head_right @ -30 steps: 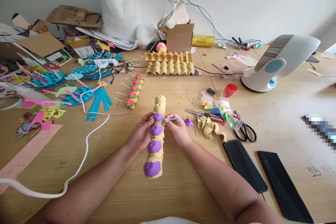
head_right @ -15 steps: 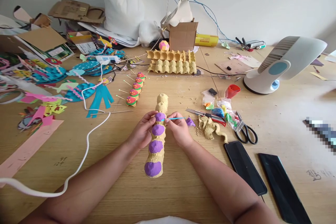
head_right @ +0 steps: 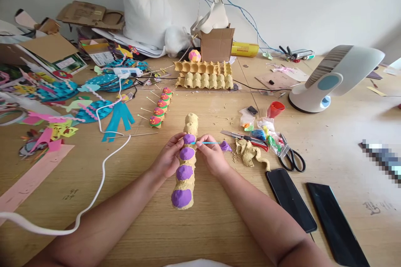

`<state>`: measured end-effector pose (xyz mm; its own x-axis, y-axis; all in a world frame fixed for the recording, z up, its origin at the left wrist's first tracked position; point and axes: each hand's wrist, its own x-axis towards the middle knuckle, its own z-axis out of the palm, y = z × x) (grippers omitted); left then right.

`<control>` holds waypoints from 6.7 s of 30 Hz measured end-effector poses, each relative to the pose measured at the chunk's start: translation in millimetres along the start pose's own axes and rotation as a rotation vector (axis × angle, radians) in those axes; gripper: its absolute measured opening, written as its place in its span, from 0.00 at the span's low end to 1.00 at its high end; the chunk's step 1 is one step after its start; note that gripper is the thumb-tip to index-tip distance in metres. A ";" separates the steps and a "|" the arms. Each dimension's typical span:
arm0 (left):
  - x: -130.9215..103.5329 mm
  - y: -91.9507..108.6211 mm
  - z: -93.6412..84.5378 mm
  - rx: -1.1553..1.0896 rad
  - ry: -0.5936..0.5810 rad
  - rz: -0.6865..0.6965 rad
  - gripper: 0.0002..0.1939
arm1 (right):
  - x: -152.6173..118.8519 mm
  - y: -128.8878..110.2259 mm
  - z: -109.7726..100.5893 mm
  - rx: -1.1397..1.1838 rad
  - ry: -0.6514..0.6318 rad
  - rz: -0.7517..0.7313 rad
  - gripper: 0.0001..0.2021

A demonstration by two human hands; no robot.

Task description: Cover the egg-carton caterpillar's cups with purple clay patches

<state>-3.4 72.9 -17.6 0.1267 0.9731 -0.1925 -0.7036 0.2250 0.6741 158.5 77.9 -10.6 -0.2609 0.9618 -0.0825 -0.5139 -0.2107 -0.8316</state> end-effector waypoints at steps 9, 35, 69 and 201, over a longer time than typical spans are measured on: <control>-1.0 -0.9 0.5 0.018 -0.003 0.002 0.21 | 1.1 3.4 -2.2 -0.146 0.027 -0.101 0.16; -1.5 -1.1 3.3 0.061 0.020 0.019 0.23 | -0.5 2.9 -2.2 -0.193 0.060 -0.150 0.15; -0.5 -0.2 3.0 0.046 0.010 0.039 0.22 | -2.5 3.4 -0.1 -0.219 0.034 -0.148 0.14; 0.0 0.2 1.4 0.051 0.039 0.016 0.24 | 0.6 7.6 -4.1 -0.185 0.087 -0.153 0.14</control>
<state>-2.6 73.1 -16.5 0.0875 0.9741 -0.2084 -0.6685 0.2125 0.7127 157.8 77.6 -19.3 -0.1159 0.9932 0.0115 -0.3816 -0.0338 -0.9237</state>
